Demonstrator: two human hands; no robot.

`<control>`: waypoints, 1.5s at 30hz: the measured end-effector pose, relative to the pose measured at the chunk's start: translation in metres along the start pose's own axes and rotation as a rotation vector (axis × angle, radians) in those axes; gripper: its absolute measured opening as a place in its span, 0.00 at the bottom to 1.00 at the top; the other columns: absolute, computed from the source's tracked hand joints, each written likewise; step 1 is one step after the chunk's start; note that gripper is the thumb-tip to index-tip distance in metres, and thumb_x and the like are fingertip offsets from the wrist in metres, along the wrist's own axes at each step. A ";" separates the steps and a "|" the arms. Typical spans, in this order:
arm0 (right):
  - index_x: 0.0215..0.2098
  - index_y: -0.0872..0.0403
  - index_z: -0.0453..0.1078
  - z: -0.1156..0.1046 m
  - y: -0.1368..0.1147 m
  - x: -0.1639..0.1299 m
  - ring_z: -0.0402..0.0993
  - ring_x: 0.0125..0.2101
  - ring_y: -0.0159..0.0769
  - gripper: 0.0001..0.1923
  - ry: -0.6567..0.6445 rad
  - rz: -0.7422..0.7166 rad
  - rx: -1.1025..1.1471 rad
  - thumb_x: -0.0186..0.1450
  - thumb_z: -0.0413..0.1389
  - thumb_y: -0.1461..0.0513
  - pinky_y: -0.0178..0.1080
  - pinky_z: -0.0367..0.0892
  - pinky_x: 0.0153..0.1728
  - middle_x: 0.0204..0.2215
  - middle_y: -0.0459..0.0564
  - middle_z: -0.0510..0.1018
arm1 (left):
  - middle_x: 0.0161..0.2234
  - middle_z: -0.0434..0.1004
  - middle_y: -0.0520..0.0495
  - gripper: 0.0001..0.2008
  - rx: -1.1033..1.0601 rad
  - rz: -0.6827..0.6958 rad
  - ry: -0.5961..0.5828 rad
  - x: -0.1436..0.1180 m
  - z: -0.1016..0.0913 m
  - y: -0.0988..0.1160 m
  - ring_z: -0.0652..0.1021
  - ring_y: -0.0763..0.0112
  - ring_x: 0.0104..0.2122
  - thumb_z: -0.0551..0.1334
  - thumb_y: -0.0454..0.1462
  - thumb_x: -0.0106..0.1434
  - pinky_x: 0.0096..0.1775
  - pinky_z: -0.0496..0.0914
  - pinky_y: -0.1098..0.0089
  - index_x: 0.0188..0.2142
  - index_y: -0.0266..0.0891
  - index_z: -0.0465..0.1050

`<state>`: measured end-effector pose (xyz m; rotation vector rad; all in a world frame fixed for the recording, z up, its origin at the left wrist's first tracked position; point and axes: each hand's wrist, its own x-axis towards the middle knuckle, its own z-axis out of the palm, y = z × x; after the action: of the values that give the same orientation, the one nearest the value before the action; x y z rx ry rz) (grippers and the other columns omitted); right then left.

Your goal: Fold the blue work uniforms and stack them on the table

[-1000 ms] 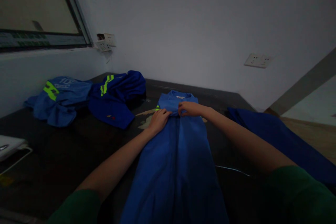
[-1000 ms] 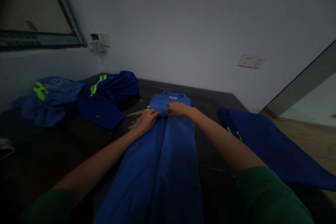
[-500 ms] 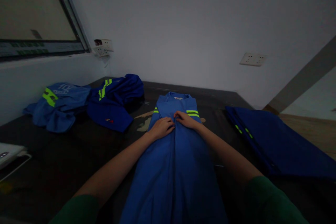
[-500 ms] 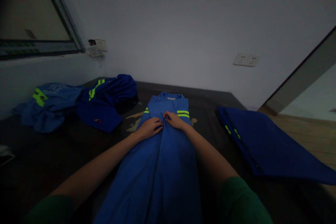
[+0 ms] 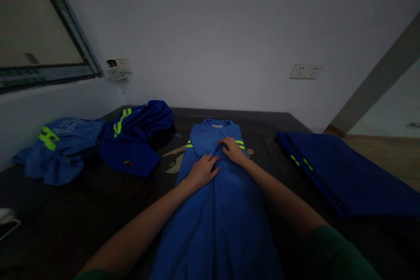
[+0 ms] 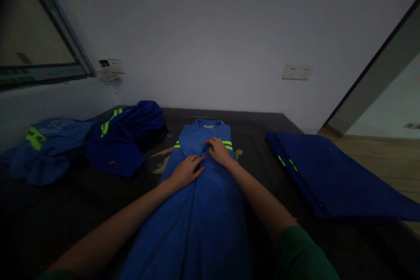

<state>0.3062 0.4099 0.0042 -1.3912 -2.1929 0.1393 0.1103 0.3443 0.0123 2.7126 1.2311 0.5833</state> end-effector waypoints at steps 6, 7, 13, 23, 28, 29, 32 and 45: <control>0.62 0.55 0.60 -0.006 0.033 0.025 0.55 0.62 0.48 0.25 -0.123 0.320 -0.242 0.70 0.45 0.54 0.53 0.51 0.60 0.62 0.62 0.61 | 0.43 0.73 0.44 0.15 -0.111 0.062 0.037 -0.001 0.013 -0.007 0.73 0.64 0.45 0.55 0.34 0.67 0.49 0.70 0.64 0.52 0.40 0.70; 0.64 0.55 0.58 -0.005 0.040 0.025 0.53 0.63 0.51 0.27 -0.159 0.365 -0.266 0.71 0.44 0.52 0.57 0.48 0.60 0.63 0.62 0.59 | 0.43 0.73 0.44 0.15 -0.126 0.075 0.043 -0.001 0.013 -0.008 0.73 0.65 0.45 0.54 0.33 0.67 0.48 0.70 0.65 0.52 0.40 0.70; 0.65 0.50 0.55 0.001 0.067 0.012 0.48 0.65 0.50 0.27 -0.222 0.468 -0.293 0.72 0.39 0.51 0.66 0.42 0.59 0.66 0.58 0.54 | 0.44 0.73 0.44 0.15 -0.183 0.114 0.044 0.000 0.014 -0.009 0.73 0.65 0.45 0.55 0.32 0.66 0.49 0.70 0.64 0.51 0.39 0.72; 0.64 0.57 0.57 -0.002 0.079 0.051 0.51 0.64 0.51 0.25 -0.083 0.447 -0.279 0.70 0.45 0.59 0.58 0.52 0.59 0.65 0.64 0.56 | 0.61 0.62 0.41 0.14 -0.097 0.157 0.077 0.001 0.010 -0.007 0.62 0.60 0.61 0.55 0.36 0.66 0.60 0.62 0.58 0.50 0.39 0.71; 0.66 0.52 0.53 0.008 0.089 0.062 0.49 0.65 0.51 0.27 -0.095 0.518 -0.288 0.71 0.43 0.54 0.62 0.47 0.59 0.66 0.61 0.54 | 0.64 0.59 0.44 0.23 -0.033 0.139 -0.070 0.002 0.013 -0.007 0.59 0.65 0.64 0.52 0.36 0.68 0.64 0.52 0.54 0.62 0.41 0.59; 0.66 0.52 0.52 0.011 0.091 0.061 0.48 0.65 0.52 0.28 -0.098 0.529 -0.291 0.71 0.42 0.52 0.63 0.46 0.59 0.66 0.61 0.54 | 0.64 0.60 0.44 0.22 -0.031 0.118 -0.074 0.002 0.014 -0.008 0.60 0.65 0.64 0.52 0.37 0.68 0.64 0.52 0.54 0.62 0.41 0.60; 0.66 0.52 0.53 0.019 0.093 0.058 0.47 0.65 0.52 0.28 -0.061 0.534 -0.316 0.72 0.40 0.51 0.65 0.44 0.59 0.66 0.60 0.54 | 0.62 0.63 0.44 0.21 -0.028 0.083 -0.074 0.002 0.015 -0.007 0.61 0.65 0.63 0.51 0.37 0.69 0.64 0.50 0.53 0.60 0.39 0.64; 0.57 0.55 0.66 0.017 0.009 0.029 0.58 0.58 0.49 0.19 0.044 0.030 -0.235 0.69 0.47 0.61 0.52 0.53 0.58 0.57 0.60 0.67 | 0.61 0.65 0.42 0.17 -0.029 0.082 0.015 0.001 0.013 -0.008 0.64 0.61 0.61 0.55 0.38 0.67 0.63 0.54 0.51 0.55 0.42 0.70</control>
<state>0.2959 0.4426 -0.0025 -1.5375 -2.2076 -0.1422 0.1105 0.3511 -0.0015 2.7502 1.1099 0.6267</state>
